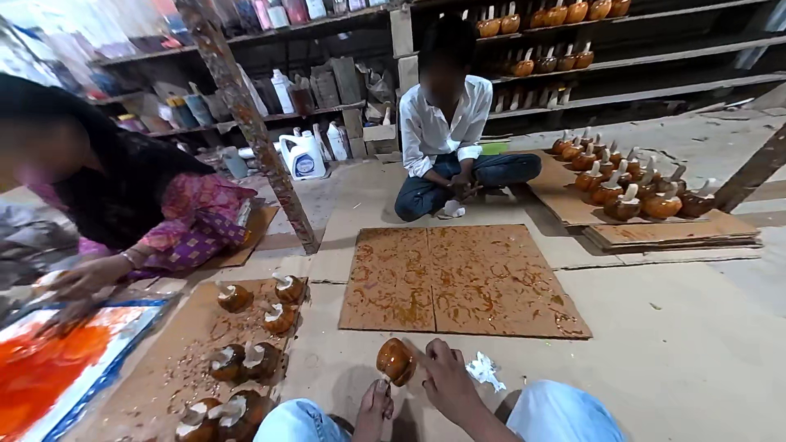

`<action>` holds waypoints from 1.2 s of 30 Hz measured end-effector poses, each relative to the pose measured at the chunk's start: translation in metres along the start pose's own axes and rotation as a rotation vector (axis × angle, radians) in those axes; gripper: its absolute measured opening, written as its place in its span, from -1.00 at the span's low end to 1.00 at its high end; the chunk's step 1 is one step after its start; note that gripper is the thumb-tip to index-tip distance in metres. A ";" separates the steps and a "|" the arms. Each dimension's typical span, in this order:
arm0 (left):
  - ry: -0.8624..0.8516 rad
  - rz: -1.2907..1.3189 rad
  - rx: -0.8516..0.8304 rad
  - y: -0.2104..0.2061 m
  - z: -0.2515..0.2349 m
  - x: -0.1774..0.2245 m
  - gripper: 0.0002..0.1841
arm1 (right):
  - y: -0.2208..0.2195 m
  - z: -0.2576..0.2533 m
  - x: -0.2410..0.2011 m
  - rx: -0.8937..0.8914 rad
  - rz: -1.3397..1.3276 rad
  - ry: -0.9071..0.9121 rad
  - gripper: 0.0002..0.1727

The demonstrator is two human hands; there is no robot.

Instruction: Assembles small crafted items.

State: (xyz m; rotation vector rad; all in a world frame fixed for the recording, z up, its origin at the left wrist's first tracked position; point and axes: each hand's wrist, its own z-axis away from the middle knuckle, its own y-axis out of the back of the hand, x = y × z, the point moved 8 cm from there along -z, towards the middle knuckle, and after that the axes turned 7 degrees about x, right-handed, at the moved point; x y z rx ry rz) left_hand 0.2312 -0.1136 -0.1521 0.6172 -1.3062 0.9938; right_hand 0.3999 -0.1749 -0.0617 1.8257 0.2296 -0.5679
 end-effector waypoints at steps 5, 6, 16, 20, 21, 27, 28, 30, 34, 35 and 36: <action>-0.030 -0.181 0.045 0.004 0.000 -0.001 -0.60 | -0.026 0.009 -0.032 -0.089 0.167 0.322 -0.03; -0.033 -0.190 0.051 0.004 0.000 0.000 -0.59 | -0.026 0.010 -0.034 -0.095 0.142 0.367 -0.07; -0.003 -0.379 0.069 0.008 0.002 -0.003 -0.59 | -0.029 0.011 -0.011 -0.126 0.231 0.092 0.05; 0.002 -0.537 0.101 0.011 0.002 0.001 -0.53 | -0.025 0.018 -0.029 0.073 0.388 0.394 -0.05; 0.002 -0.575 0.094 0.010 0.002 0.003 -0.53 | -0.023 0.018 -0.030 0.089 0.398 0.424 -0.05; -0.057 -0.685 0.030 0.007 -0.001 0.016 -0.53 | -0.011 0.009 -0.002 0.097 0.398 0.383 0.03; -0.058 -0.678 0.033 0.009 -0.002 0.016 -0.54 | -0.011 0.010 0.000 0.077 0.382 0.406 0.02; -0.077 -0.709 0.018 0.011 -0.001 0.018 -0.52 | -0.010 0.018 -0.007 0.054 0.339 0.530 -0.10; -0.140 -0.836 -0.106 0.001 0.004 0.023 -0.49 | -0.011 0.022 -0.021 0.048 0.340 0.670 -0.29; -0.153 -0.862 -0.134 -0.002 0.005 0.024 -0.49 | -0.011 0.021 -0.022 0.050 0.341 0.667 -0.32; -0.166 -0.875 -0.150 -0.005 0.006 0.025 -0.49 | -0.010 0.019 -0.021 0.057 0.342 0.643 -0.30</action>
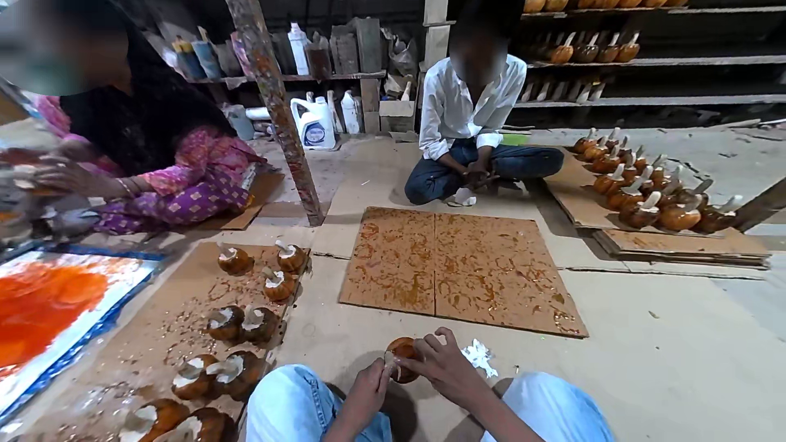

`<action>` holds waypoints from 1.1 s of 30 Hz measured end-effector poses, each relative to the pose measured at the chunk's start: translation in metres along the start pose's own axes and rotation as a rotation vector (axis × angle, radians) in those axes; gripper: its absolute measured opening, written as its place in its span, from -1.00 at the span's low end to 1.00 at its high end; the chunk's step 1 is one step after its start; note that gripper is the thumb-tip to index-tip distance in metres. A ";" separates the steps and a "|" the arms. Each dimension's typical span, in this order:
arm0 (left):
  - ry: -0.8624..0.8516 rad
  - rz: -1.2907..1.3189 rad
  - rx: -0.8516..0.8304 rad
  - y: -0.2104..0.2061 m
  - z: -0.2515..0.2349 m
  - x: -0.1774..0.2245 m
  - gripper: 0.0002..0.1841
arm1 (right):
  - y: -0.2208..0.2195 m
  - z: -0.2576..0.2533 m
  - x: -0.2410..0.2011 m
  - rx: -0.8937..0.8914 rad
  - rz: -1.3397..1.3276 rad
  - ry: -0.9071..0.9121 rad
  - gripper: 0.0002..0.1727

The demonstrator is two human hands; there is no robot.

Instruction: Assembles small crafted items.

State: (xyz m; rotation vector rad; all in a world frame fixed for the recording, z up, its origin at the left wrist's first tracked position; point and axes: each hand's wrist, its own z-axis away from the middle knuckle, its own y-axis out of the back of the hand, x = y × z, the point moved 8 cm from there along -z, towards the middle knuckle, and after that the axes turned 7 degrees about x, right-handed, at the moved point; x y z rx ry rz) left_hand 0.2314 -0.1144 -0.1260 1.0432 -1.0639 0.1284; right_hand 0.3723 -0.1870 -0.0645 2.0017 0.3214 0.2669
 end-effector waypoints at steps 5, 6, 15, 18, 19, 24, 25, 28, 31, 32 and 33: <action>0.012 0.048 0.098 0.006 -0.001 -0.003 -0.51 | -0.019 0.007 0.022 -0.169 -0.037 -0.318 0.04; 0.033 0.054 0.111 0.008 -0.002 -0.005 -0.51 | -0.022 0.009 0.020 -0.223 -0.075 -0.336 0.07; 0.092 0.067 0.248 0.018 0.002 -0.002 -0.51 | -0.015 -0.002 0.015 -0.166 -0.057 -0.495 0.03; 0.083 0.145 0.367 0.024 0.006 -0.005 -0.53 | -0.031 0.012 0.027 -0.447 -0.329 -0.805 -0.04; 0.085 0.178 0.391 0.025 0.006 -0.006 -0.54 | -0.032 0.015 0.023 -0.452 -0.391 -0.833 -0.04; 0.105 0.267 0.425 0.021 0.005 -0.012 -0.54 | -0.021 0.014 0.026 -0.337 -0.365 -0.920 0.07; 0.104 0.262 0.425 0.020 0.005 -0.012 -0.55 | -0.018 0.012 0.029 -0.285 -0.356 -0.898 0.05; 0.094 0.224 0.423 0.019 0.005 -0.012 -0.53 | -0.003 -0.004 0.017 -0.079 -0.257 -0.591 0.05; 0.055 0.206 0.444 0.020 0.006 -0.010 -0.51 | -0.012 -0.006 0.012 -0.195 -0.269 -0.622 0.05; 0.056 0.213 0.445 0.020 0.005 -0.010 -0.52 | -0.017 -0.003 0.017 -0.282 -0.331 -0.701 0.04; 0.066 0.229 0.442 0.020 0.005 -0.012 -0.52 | -0.024 0.001 0.022 -0.345 -0.397 -0.780 0.02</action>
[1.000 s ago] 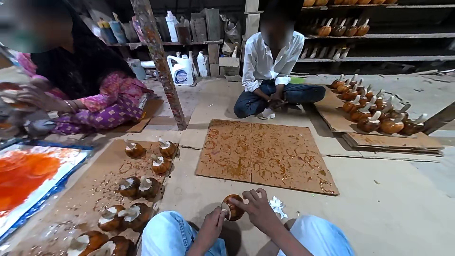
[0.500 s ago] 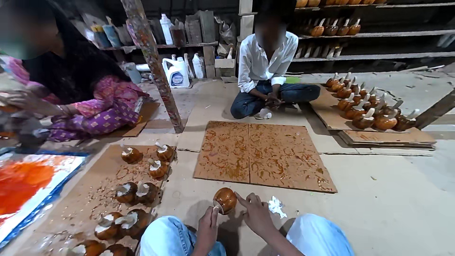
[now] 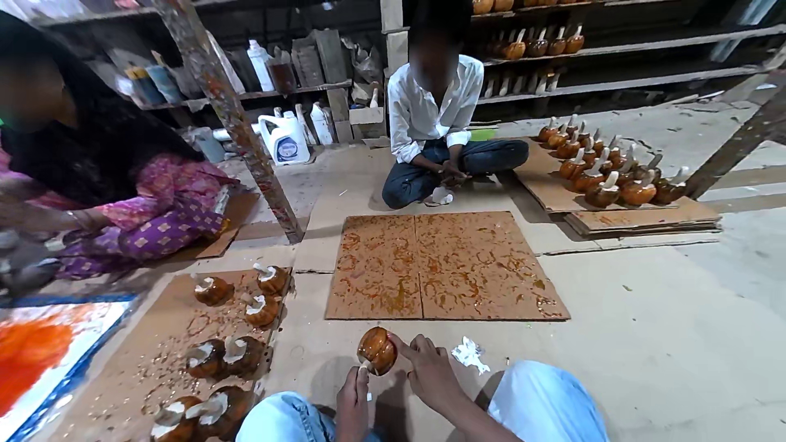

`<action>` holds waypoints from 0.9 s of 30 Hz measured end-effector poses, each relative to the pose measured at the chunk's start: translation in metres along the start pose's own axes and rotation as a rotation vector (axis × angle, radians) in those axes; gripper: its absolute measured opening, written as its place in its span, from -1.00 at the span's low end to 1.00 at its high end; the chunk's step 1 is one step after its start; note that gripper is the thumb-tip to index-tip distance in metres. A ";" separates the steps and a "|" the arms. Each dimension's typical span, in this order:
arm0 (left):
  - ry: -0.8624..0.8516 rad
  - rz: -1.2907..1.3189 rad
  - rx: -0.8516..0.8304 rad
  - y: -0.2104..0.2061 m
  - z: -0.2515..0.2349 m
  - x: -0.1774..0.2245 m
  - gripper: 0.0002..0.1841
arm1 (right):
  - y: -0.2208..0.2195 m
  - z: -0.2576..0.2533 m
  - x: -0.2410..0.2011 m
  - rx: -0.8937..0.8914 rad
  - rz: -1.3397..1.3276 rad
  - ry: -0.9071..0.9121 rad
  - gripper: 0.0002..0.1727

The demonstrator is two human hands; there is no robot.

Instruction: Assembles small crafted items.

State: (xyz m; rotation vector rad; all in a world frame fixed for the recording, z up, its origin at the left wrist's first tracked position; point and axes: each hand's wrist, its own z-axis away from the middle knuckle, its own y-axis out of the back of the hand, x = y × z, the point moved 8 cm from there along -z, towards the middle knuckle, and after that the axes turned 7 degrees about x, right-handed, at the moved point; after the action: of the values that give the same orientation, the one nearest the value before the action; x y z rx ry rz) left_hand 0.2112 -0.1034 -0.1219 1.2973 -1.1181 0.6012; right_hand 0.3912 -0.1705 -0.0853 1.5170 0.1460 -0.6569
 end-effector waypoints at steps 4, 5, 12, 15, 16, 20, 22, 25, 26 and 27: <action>0.086 0.125 -0.033 -0.005 0.003 -0.005 -0.57 | -0.004 -0.002 0.024 0.022 -0.214 -0.143 -0.03; 0.095 0.149 -0.040 -0.006 0.004 -0.006 -0.58 | 0.002 -0.002 0.022 0.083 -0.243 -0.110 -0.04; 0.207 0.220 -0.098 -0.012 0.006 -0.021 -0.55 | 0.000 0.019 -0.036 0.329 0.248 0.498 -0.09; 0.307 0.381 -0.130 -0.015 0.010 -0.018 -0.58 | 0.008 0.023 -0.038 0.454 0.332 0.573 -0.09; 0.335 0.438 -0.139 -0.016 0.013 -0.018 -0.59 | 0.011 0.018 -0.032 0.419 0.308 0.507 -0.07; 0.467 0.607 -0.130 -0.021 0.028 -0.013 -0.58 | -0.002 0.004 -0.002 -0.095 -0.026 0.023 0.04; 0.513 0.631 -0.133 -0.020 0.039 -0.004 -0.56 | 0.000 0.014 -0.013 -0.100 -0.056 0.059 0.06; 0.565 0.592 -0.135 -0.008 0.051 0.023 -0.54 | 0.017 0.039 -0.048 0.216 0.171 0.472 -0.06; 0.568 0.582 -0.134 -0.002 0.054 0.031 -0.54 | 0.024 0.049 -0.058 0.338 0.234 0.617 -0.16; 0.545 0.575 -0.142 0.005 0.055 0.040 -0.55 | 0.030 0.057 -0.064 0.418 0.277 0.714 -0.23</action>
State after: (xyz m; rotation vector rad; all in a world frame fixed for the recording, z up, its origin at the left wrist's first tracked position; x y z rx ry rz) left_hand 0.2061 -0.1636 -0.0903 0.6120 -1.0377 1.1944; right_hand 0.3354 -0.2078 -0.0237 2.0809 0.3466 0.1111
